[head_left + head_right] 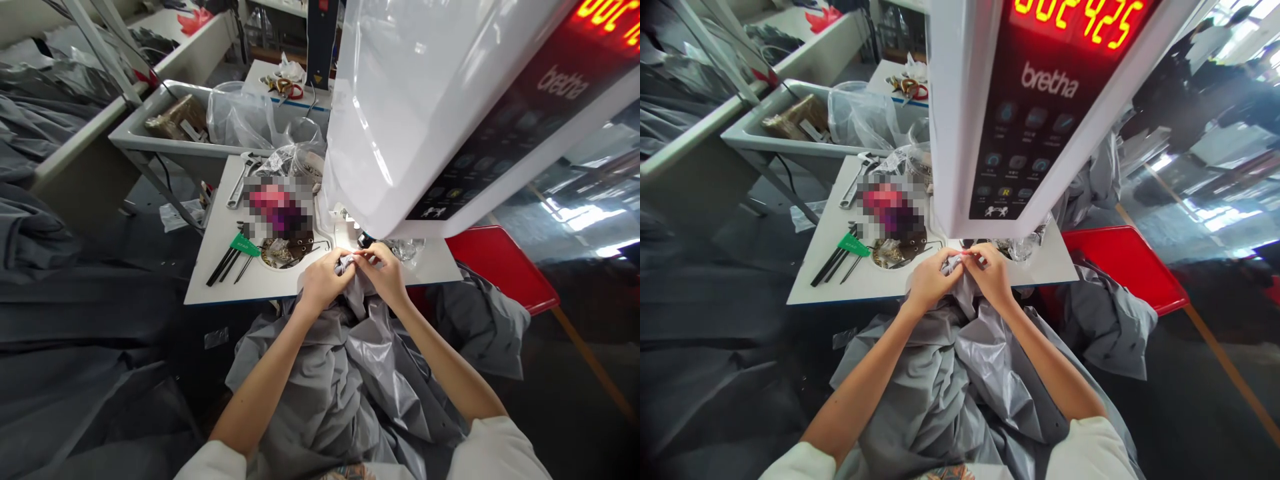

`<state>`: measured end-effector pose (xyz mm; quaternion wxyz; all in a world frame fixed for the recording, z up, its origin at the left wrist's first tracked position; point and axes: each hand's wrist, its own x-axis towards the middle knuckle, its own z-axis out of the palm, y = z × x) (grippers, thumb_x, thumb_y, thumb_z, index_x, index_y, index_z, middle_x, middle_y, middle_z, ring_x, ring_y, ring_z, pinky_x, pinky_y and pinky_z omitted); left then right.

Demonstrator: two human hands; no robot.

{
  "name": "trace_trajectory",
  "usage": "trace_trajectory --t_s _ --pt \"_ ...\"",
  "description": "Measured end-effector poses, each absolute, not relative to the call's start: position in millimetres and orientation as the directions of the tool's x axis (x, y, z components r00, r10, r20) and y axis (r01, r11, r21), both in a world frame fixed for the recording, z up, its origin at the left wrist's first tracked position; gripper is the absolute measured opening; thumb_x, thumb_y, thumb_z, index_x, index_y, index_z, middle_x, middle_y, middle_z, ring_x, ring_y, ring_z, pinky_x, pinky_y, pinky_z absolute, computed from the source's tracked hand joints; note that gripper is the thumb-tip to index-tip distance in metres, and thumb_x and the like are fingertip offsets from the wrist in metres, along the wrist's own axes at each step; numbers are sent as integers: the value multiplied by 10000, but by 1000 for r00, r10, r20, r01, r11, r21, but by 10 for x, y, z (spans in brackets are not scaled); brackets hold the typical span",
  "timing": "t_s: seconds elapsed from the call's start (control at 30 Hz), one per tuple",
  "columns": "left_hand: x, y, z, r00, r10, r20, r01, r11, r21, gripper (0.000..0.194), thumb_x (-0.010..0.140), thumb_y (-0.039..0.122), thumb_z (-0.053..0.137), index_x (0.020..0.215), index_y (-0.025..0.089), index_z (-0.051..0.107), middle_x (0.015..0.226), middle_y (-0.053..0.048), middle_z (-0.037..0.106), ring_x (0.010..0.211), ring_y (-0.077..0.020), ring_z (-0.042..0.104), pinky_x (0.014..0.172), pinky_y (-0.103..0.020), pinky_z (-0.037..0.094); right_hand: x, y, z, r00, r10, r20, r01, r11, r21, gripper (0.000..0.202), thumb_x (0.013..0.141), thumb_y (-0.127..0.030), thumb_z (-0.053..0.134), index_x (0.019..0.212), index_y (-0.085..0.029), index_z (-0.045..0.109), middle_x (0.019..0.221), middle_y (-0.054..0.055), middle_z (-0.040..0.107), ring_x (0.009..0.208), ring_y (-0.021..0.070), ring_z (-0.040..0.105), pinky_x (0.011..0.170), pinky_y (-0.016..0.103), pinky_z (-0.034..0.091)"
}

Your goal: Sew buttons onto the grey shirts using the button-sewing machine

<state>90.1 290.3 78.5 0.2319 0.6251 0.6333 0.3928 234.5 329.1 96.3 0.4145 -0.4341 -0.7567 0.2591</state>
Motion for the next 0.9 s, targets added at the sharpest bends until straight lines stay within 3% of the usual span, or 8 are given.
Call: trace_trajectory --t_s 0.2,0.33,0.5,0.6,0.7,0.9 --pt "804 2909 813 -42 983 177 526 -129 841 234 872 364 537 1056 265 641 1045 19 704 965 -163 643 837 -247 465 2327 3317 871 -226 937 268 401 340 -850 220 793 -422 634 810 -207 680 864 31 653 710 136 557 650 273 461" --pt "723 2912 787 20 976 218 435 -204 877 262 930 346 442 1075 237 631 1093 -5 677 1033 -148 610 927 -241 445 2327 3297 848 -208 942 265 363 326 -873 225 794 -425 637 823 -209 692 899 34 656 766 143 569 680 271 459" --pt "732 2922 714 -72 929 363 607 -248 755 291 919 272 465 1156 221 627 1127 -77 572 1071 -180 537 986 -305 410 2321 3297 811 -181 943 280 338 327 -882 235 778 -440 654 828 -217 708 900 40 658 783 152 569 689 281 456" --pt "754 2921 707 -31 912 408 676 -282 681 292 920 225 448 1130 245 651 1136 -69 568 1074 -190 508 993 -329 393 2327 3306 785 -176 943 281 319 325 -890 245 768 -454 664 830 -222 716 885 37 657 769 150 562 678 280 452" --pt "766 2914 727 -15 925 379 666 -273 694 275 919 212 443 1084 233 662 1104 -56 598 1062 -184 510 983 -325 394 2329 3307 769 -168 944 283 302 322 -897 263 762 -474 668 835 -228 722 884 37 652 772 150 561 678 278 453" --pt "788 2922 758 -41 943 330 659 -223 718 223 850 375 601 1002 226 670 1086 -54 584 1065 -189 510 984 -317 397 2335 3311 737 -163 944 288 291 325 -900 282 775 -492 657 843 -231 741 873 46 646 759 154 547 649 280 437"
